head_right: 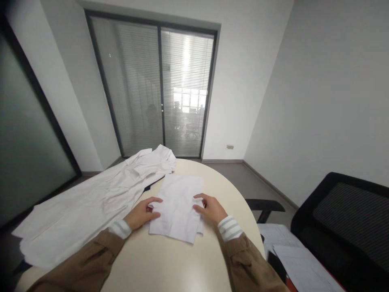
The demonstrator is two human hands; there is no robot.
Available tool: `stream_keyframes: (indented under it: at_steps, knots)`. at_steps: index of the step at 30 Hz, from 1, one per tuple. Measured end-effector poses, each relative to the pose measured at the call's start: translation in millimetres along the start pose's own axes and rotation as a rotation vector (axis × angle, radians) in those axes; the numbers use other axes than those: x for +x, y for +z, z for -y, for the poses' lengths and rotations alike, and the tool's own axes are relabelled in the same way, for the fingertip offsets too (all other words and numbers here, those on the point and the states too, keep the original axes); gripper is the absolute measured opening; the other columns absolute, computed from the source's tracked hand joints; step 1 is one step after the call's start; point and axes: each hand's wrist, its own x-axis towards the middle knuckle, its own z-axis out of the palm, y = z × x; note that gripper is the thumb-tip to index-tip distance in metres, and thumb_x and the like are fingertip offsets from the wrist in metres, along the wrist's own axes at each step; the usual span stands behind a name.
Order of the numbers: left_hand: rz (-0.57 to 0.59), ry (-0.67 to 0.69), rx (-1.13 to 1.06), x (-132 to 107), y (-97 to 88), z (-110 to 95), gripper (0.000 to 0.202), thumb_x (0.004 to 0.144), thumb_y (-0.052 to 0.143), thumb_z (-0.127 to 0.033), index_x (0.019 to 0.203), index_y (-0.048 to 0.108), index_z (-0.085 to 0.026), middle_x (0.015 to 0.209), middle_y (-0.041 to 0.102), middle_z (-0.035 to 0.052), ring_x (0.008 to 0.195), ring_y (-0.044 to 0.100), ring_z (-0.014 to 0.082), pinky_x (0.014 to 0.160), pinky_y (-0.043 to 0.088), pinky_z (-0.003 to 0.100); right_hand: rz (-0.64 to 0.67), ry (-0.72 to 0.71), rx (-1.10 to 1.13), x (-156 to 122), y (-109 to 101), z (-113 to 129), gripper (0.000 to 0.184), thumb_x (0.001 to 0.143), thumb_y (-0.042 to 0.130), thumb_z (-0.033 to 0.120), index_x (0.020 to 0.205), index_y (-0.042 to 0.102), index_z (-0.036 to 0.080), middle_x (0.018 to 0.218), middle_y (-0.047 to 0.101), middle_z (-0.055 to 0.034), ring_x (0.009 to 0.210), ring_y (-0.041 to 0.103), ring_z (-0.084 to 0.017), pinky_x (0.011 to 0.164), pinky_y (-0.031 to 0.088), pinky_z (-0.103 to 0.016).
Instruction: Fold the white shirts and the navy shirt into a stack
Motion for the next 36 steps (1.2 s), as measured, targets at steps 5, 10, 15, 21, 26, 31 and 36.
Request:
stream_keyframes:
  at_steps: [5,10,15,21,26,31,36]
  knots:
    - [-0.056,0.033,-0.104,-0.3,2.1,-1.4,0.064,0.06,0.078,-0.024,0.121,0.06,-0.015,0.079,0.064,-0.0008,0.068,0.062,0.0148,0.065,0.048,0.026,-0.019,0.078,0.488,2.3,5.2,3.9,0.057,0.08,0.06,0.062,0.12,0.058,0.023,0.08,0.048,0.0019,0.059,0.048,-0.01,0.054,0.048,-0.025]
    - [-0.144,0.079,-0.262,4.2,6.5,2.9,0.068,0.059,0.083,-0.032,0.12,0.059,-0.013,0.086,0.069,0.0027,0.077,0.065,0.0175,0.072,0.051,0.028,0.026,0.01,0.518,-3.3,7.1,12.6,0.103,0.055,0.086,0.032,0.144,0.033,0.036,0.126,0.042,-0.0062,0.063,0.044,-0.004,0.059,0.049,-0.024]
    - [-0.16,0.147,-0.288,4.5,5.7,1.8,0.064,0.061,0.081,-0.028,0.12,0.059,-0.014,0.092,0.069,0.0039,0.082,0.067,0.0177,0.076,0.053,0.028,-0.021,-0.063,0.433,-4.0,7.8,11.7,0.066,0.068,0.077,0.027,0.129,0.053,0.03,0.138,0.038,-0.0082,0.084,0.056,-0.012,0.066,0.051,-0.026]
    - [-0.267,0.16,-0.226,8.6,6.4,9.1,0.051,0.065,0.078,-0.031,0.111,0.063,-0.014,0.073,0.064,-0.0014,0.06,0.061,0.0142,0.057,0.05,0.025,-0.147,-0.268,0.316,-5.5,4.1,15.7,0.025,0.089,0.059,0.035,0.111,0.065,0.026,0.153,0.025,-0.0089,0.129,0.045,-0.026,0.082,0.055,-0.033]
    - [-0.281,0.208,-0.198,11.7,6.5,12.9,0.04,0.066,0.076,-0.029,0.102,0.065,-0.015,0.093,0.069,0.0046,0.083,0.067,0.0199,0.077,0.055,0.031,-0.073,-0.432,-0.065,-4.7,5.2,13.9,0.039,0.083,0.065,0.025,0.122,0.06,0.024,0.145,0.041,-0.0113,0.132,0.043,-0.027,0.105,0.041,-0.043]
    - [-0.269,0.294,-0.019,10.4,6.9,12.4,0.026,0.075,0.065,-0.028,0.1,0.064,-0.019,0.102,0.066,0.0047,0.095,0.066,0.0216,0.086,0.054,0.035,-0.221,-0.357,-0.485,-3.4,3.2,16.3,0.031,0.079,0.067,0.014,0.108,0.066,0.026,0.113,0.066,-0.007,0.111,0.052,-0.028,0.093,0.039,-0.045]
    - [-0.389,0.498,0.46,4.3,7.1,9.8,0.02,0.078,0.056,-0.014,0.094,0.065,-0.022,0.11,0.055,0.0077,0.106,0.058,0.0242,0.089,0.053,0.04,-0.335,-0.308,-0.738,-10.2,0.2,37.1,0.018,0.077,0.07,0.017,0.092,0.066,0.025,0.12,0.065,-0.0052,0.127,0.04,-0.032,0.099,0.025,-0.049]
